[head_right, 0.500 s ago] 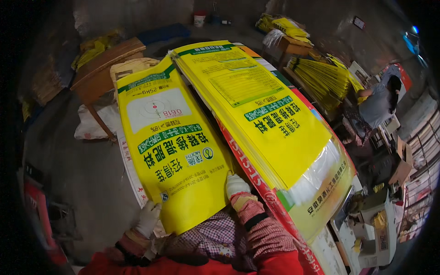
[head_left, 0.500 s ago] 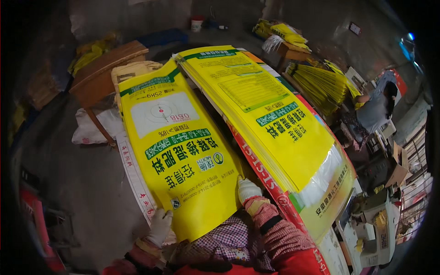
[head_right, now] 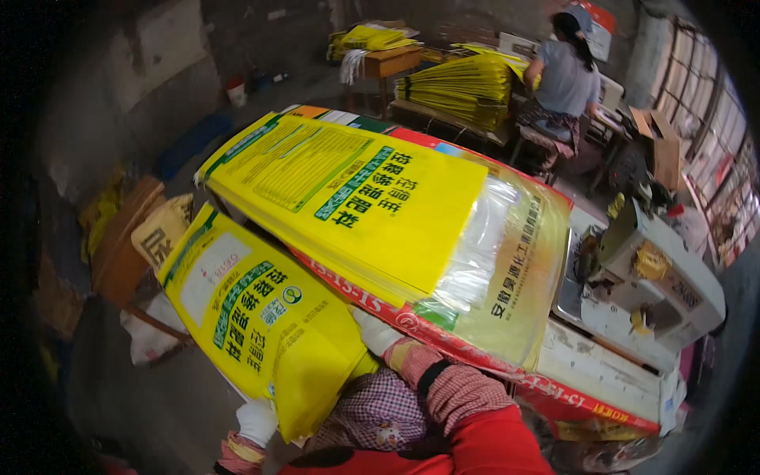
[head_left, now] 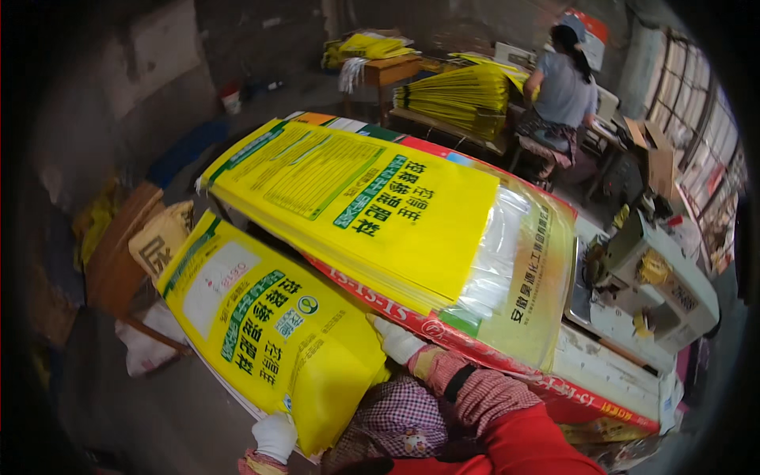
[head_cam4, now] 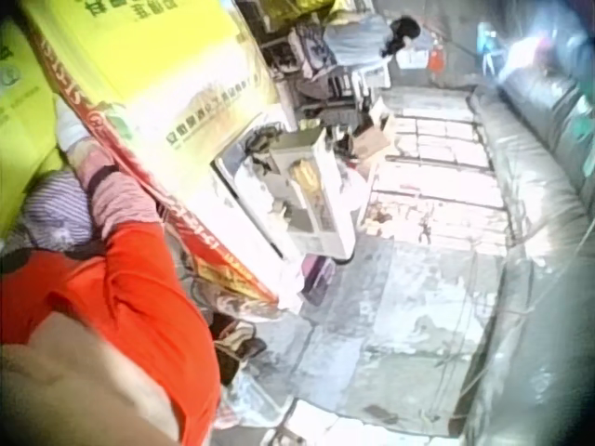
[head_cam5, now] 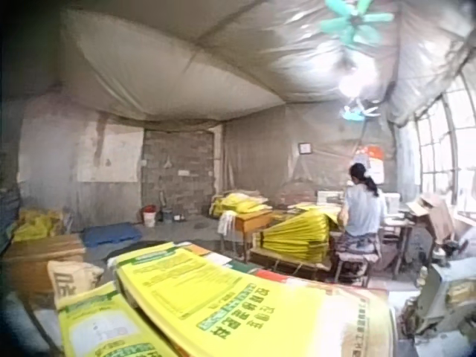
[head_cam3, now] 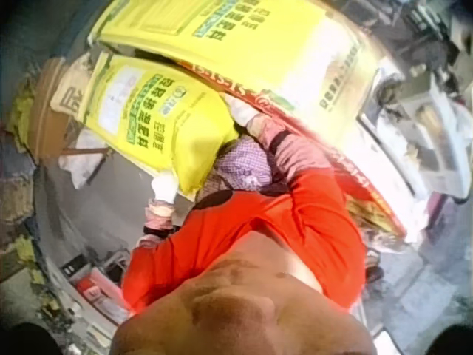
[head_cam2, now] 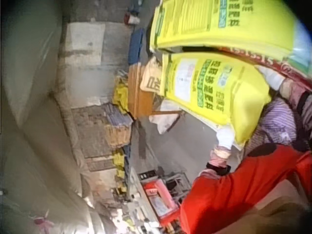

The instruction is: The recorder is sewing the top edges of large yellow fertilizer bags using an industrial sewing machine.

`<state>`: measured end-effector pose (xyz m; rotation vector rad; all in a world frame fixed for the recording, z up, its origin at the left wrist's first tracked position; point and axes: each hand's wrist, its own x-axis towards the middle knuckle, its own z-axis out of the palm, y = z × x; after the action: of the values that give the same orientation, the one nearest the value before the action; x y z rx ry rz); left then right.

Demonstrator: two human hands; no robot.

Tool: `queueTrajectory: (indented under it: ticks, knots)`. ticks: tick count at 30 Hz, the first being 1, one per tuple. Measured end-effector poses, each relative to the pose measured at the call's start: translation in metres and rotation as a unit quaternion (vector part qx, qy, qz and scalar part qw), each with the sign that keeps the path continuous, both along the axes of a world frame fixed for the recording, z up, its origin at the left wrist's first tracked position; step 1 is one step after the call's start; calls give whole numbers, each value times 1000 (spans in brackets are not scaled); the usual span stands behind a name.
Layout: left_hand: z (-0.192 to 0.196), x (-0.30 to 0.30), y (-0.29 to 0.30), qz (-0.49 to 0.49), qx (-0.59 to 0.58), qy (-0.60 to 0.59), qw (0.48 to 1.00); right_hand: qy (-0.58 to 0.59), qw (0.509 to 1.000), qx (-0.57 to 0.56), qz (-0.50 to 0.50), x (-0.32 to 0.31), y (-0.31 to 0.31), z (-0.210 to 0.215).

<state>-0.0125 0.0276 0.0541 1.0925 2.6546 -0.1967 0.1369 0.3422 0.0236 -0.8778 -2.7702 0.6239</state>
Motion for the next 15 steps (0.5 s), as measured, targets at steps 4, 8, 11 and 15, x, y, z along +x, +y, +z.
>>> queueTrajectory:
  ticks: [4, 8, 11, 15]
  knots:
    - [15, -31, 22, -75, -94, 19, 993, 10, 1000, 13, -13, 28, -20, 27]
    - [62, -59, 74, -156, -205, 188, 948, -55, 996, -49, -42, 60, -34, 53]
    - [106, -50, 148, -294, -40, 234, 926, -115, 985, -126, -33, 80, -35, 72]
    - [147, 5, 263, -482, 200, 115, 845, -144, 974, -169, 51, 109, -32, 98]
